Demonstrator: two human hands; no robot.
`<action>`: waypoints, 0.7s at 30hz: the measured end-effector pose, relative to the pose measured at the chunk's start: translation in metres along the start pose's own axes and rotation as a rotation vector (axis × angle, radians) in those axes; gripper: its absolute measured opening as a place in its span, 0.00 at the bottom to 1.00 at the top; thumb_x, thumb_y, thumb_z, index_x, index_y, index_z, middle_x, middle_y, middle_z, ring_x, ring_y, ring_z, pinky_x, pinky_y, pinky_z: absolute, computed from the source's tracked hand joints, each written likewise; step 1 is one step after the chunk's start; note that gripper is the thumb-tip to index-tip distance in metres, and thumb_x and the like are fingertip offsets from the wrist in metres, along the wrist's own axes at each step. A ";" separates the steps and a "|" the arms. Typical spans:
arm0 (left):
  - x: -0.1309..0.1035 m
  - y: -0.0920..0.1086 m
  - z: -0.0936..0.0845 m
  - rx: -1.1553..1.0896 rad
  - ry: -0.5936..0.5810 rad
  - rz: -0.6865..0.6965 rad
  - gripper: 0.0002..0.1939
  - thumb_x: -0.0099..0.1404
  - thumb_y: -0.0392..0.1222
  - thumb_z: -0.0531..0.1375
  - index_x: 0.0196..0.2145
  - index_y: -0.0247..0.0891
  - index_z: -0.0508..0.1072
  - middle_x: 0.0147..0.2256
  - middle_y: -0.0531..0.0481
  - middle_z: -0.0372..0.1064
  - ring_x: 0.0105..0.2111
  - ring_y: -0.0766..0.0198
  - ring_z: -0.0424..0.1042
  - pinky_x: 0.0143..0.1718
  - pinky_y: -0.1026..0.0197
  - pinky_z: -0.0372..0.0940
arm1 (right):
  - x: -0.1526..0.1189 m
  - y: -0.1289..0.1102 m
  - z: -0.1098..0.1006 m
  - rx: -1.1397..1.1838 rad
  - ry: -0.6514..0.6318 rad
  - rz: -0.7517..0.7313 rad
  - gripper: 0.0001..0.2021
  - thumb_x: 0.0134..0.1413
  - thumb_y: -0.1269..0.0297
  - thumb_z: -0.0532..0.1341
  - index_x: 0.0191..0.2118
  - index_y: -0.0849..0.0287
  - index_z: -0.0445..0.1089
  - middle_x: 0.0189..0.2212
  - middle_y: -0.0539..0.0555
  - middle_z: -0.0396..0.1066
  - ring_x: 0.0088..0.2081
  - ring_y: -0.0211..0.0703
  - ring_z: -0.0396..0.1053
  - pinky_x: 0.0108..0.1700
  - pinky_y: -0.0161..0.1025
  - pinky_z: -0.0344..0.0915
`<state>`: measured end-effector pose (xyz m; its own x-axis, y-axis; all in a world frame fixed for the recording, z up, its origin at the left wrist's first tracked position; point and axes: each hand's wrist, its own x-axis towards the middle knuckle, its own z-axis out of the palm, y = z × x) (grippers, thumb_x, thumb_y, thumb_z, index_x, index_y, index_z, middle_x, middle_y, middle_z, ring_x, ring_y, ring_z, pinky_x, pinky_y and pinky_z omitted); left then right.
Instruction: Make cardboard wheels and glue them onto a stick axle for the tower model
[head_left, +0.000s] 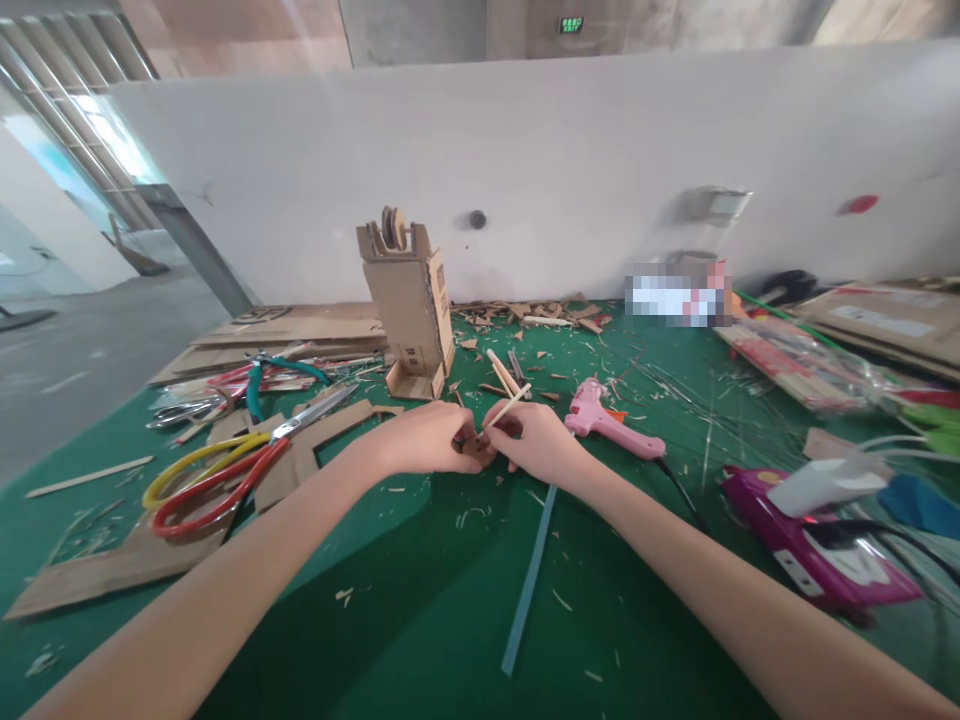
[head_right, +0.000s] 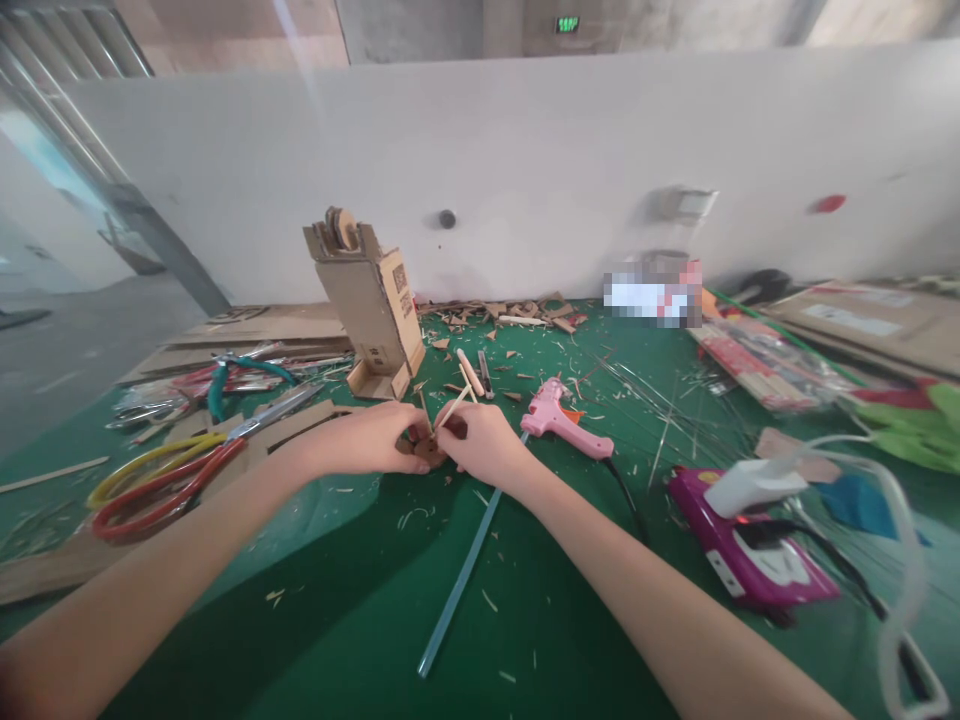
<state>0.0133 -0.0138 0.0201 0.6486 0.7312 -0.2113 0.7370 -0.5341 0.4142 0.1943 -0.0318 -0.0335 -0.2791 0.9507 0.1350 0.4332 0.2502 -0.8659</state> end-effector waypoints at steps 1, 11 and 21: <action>0.000 0.000 0.000 -0.020 -0.002 -0.001 0.15 0.53 0.55 0.61 0.30 0.40 0.73 0.28 0.48 0.72 0.27 0.58 0.69 0.26 0.61 0.54 | 0.000 0.000 0.000 -0.006 -0.003 -0.003 0.06 0.50 0.71 0.56 0.32 0.57 0.70 0.25 0.49 0.72 0.18 0.35 0.68 0.17 0.30 0.66; 0.006 -0.010 0.007 -0.283 -0.001 -0.069 0.24 0.51 0.55 0.63 0.40 0.39 0.66 0.32 0.48 0.73 0.28 0.60 0.70 0.25 0.62 0.57 | -0.008 -0.008 -0.009 -0.208 0.061 -0.169 0.08 0.47 0.75 0.57 0.30 0.59 0.73 0.24 0.49 0.73 0.24 0.34 0.67 0.26 0.30 0.61; 0.011 -0.006 0.016 -0.583 -0.004 -0.091 0.14 0.50 0.46 0.65 0.34 0.37 0.73 0.27 0.49 0.73 0.24 0.64 0.69 0.23 0.63 0.59 | -0.011 -0.005 -0.011 -0.279 0.079 -0.288 0.10 0.50 0.75 0.57 0.31 0.58 0.76 0.27 0.50 0.76 0.27 0.36 0.68 0.29 0.32 0.61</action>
<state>0.0185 -0.0092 0.0014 0.5888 0.7612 -0.2719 0.5645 -0.1465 0.8123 0.2052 -0.0416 -0.0252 -0.3608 0.8430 0.3990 0.5662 0.5379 -0.6245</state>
